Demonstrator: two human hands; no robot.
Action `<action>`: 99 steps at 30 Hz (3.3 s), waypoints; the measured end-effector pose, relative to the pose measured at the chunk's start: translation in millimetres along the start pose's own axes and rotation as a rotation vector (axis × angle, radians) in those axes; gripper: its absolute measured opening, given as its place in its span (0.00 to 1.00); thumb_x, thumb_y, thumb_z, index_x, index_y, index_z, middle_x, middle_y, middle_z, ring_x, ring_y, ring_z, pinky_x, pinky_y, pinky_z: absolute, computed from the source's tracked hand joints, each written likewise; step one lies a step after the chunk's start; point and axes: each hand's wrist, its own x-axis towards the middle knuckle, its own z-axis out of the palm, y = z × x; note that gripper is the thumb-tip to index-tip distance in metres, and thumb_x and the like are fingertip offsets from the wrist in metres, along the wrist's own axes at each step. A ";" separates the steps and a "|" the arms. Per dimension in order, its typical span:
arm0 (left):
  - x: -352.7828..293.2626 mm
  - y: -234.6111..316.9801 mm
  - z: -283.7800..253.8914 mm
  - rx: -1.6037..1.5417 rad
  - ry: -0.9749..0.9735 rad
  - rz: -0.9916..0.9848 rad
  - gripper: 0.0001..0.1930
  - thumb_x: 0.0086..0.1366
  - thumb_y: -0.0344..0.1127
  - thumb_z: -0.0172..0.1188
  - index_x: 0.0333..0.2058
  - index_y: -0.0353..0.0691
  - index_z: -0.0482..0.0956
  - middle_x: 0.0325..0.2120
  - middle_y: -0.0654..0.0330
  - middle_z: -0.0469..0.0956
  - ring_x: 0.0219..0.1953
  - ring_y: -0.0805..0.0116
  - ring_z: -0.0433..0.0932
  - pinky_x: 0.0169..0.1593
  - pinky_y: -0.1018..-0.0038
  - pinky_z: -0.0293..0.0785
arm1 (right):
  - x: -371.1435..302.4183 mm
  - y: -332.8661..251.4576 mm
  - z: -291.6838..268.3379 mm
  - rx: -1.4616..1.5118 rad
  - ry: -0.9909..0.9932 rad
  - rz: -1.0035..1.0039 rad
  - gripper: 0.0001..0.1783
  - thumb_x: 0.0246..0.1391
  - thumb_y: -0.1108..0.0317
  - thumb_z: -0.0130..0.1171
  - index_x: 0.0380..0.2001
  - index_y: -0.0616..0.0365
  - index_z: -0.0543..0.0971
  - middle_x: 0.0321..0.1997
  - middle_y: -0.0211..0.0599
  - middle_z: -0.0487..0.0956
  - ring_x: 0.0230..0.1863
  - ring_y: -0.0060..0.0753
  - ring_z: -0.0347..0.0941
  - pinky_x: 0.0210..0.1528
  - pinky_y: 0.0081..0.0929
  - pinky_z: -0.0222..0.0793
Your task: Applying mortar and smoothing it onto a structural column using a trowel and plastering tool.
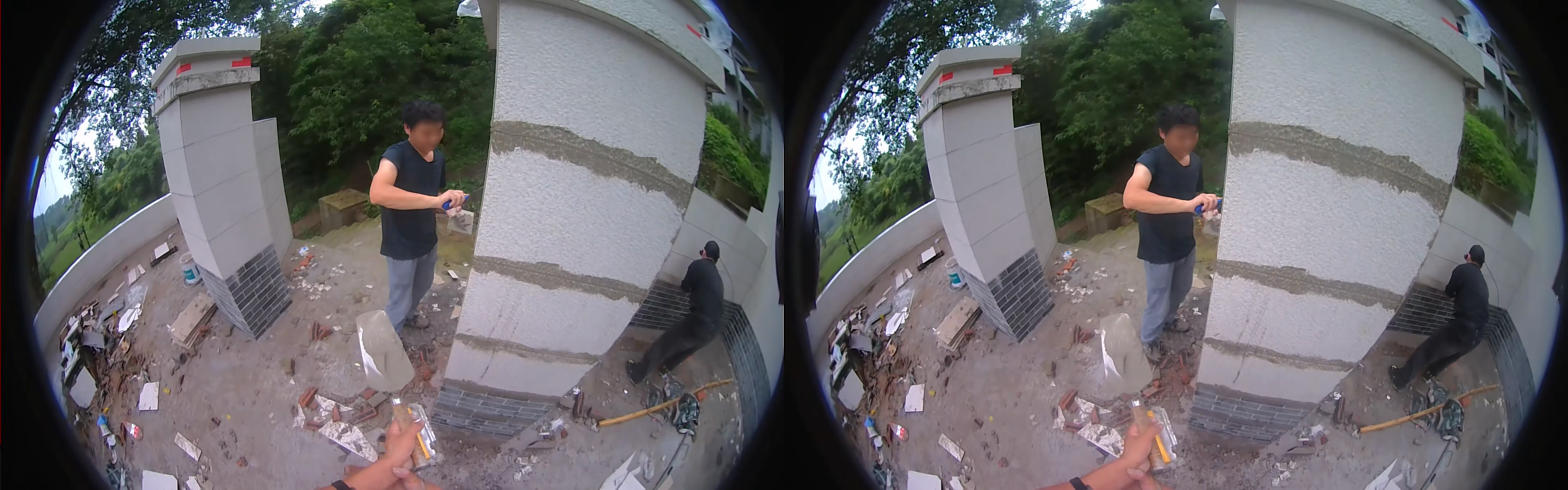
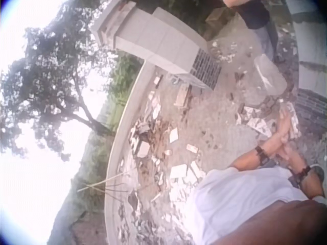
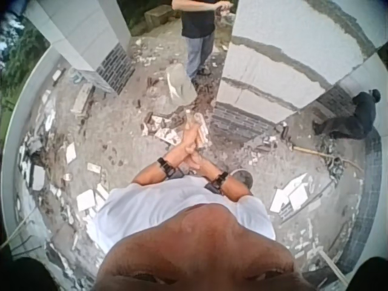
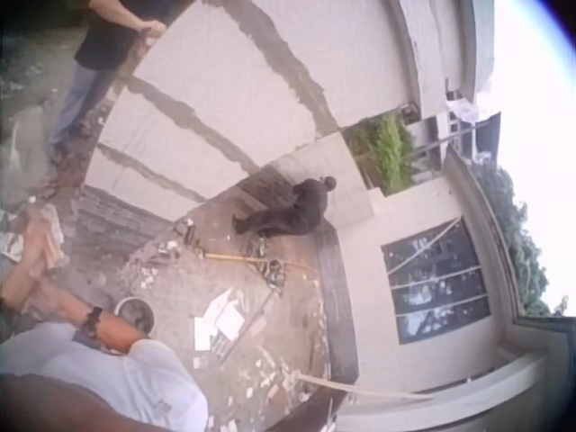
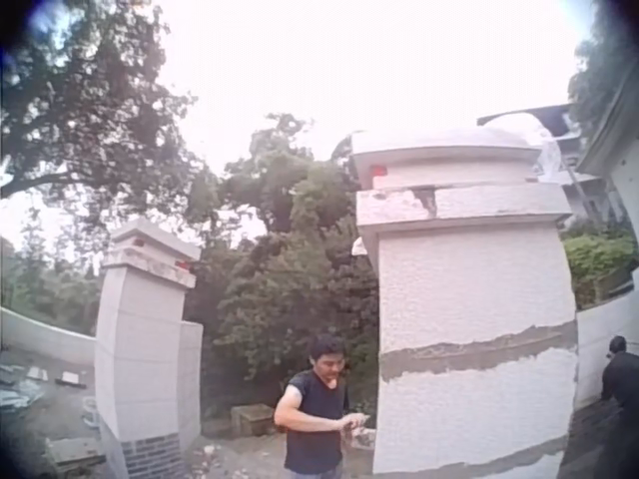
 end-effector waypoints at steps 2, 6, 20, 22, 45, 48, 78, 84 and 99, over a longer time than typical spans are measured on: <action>4.4 -2.5 -2.1 -0.022 -0.005 -0.006 0.13 0.59 0.31 0.63 0.42 0.41 0.71 0.33 0.63 0.75 0.34 0.71 0.75 0.39 0.72 0.73 | 0.0 0.2 2.6 -0.004 -0.006 0.002 0.29 0.58 0.54 0.58 0.60 0.53 0.67 0.47 0.40 0.78 0.44 0.39 0.74 0.44 0.37 0.71; 6.0 -5.8 -1.9 -0.015 -0.005 -0.026 0.13 0.59 0.31 0.63 0.42 0.42 0.72 0.33 0.63 0.75 0.34 0.72 0.75 0.39 0.72 0.72 | 0.2 0.0 3.1 -0.008 -0.007 0.002 0.30 0.58 0.54 0.58 0.60 0.53 0.67 0.47 0.40 0.78 0.44 0.38 0.74 0.43 0.37 0.71; -0.9 -15.5 -1.4 -0.012 0.005 -0.037 0.12 0.59 0.31 0.63 0.41 0.42 0.72 0.31 0.63 0.76 0.33 0.71 0.75 0.38 0.71 0.73 | -7.4 3.0 -0.8 -0.006 -0.020 0.010 0.30 0.58 0.55 0.58 0.61 0.53 0.66 0.47 0.40 0.78 0.43 0.37 0.74 0.42 0.35 0.71; -2.8 -15.4 -4.2 -0.033 -0.009 -0.058 0.12 0.59 0.31 0.62 0.41 0.42 0.72 0.32 0.63 0.76 0.33 0.71 0.75 0.38 0.71 0.73 | -8.1 3.5 0.8 0.001 -0.022 0.006 0.30 0.58 0.55 0.58 0.61 0.53 0.66 0.47 0.40 0.78 0.43 0.37 0.74 0.41 0.35 0.72; -56.3 -43.6 40.1 0.206 -0.316 -0.416 0.17 0.66 0.32 0.51 0.52 0.35 0.69 0.40 0.55 0.74 0.38 0.61 0.77 0.40 0.67 0.78 | -110.4 -5.8 -88.6 0.128 0.175 -0.027 0.32 0.57 0.56 0.58 0.62 0.53 0.64 0.46 0.39 0.78 0.40 0.34 0.75 0.39 0.33 0.73; -53.2 -57.0 39.3 0.234 -0.364 -0.446 0.16 0.66 0.32 0.51 0.51 0.35 0.69 0.39 0.55 0.74 0.38 0.61 0.77 0.39 0.67 0.78 | -131.8 -25.0 -88.6 0.139 0.127 0.061 0.32 0.57 0.56 0.58 0.62 0.53 0.64 0.46 0.39 0.78 0.40 0.34 0.75 0.39 0.33 0.73; -57.0 -182.1 18.1 0.825 -0.982 -0.789 0.08 0.61 0.31 0.60 0.37 0.41 0.71 0.21 0.63 0.72 0.18 0.72 0.74 0.22 0.76 0.71 | -290.7 142.7 -50.2 0.362 1.606 0.379 0.20 0.56 0.74 0.59 0.52 0.67 0.71 0.43 0.37 0.78 0.43 0.24 0.73 0.48 0.27 0.68; -70.8 -242.1 30.3 1.012 -0.955 -0.924 0.09 0.61 0.34 0.61 0.36 0.40 0.72 0.21 0.65 0.72 0.17 0.75 0.72 0.20 0.79 0.69 | -321.2 153.4 -90.5 -0.261 1.416 0.381 0.23 0.57 0.72 0.57 0.56 0.63 0.68 0.47 0.49 0.76 0.47 0.48 0.74 0.52 0.35 0.67; -79.3 -361.0 -16.9 1.341 -0.961 -1.145 0.07 0.59 0.32 0.60 0.32 0.39 0.72 0.18 0.65 0.70 0.16 0.75 0.70 0.20 0.76 0.69 | -330.8 296.1 -158.3 -0.292 0.882 0.383 0.27 0.55 0.67 0.59 0.58 0.63 0.68 0.50 0.55 0.74 0.53 0.60 0.68 0.58 0.45 0.63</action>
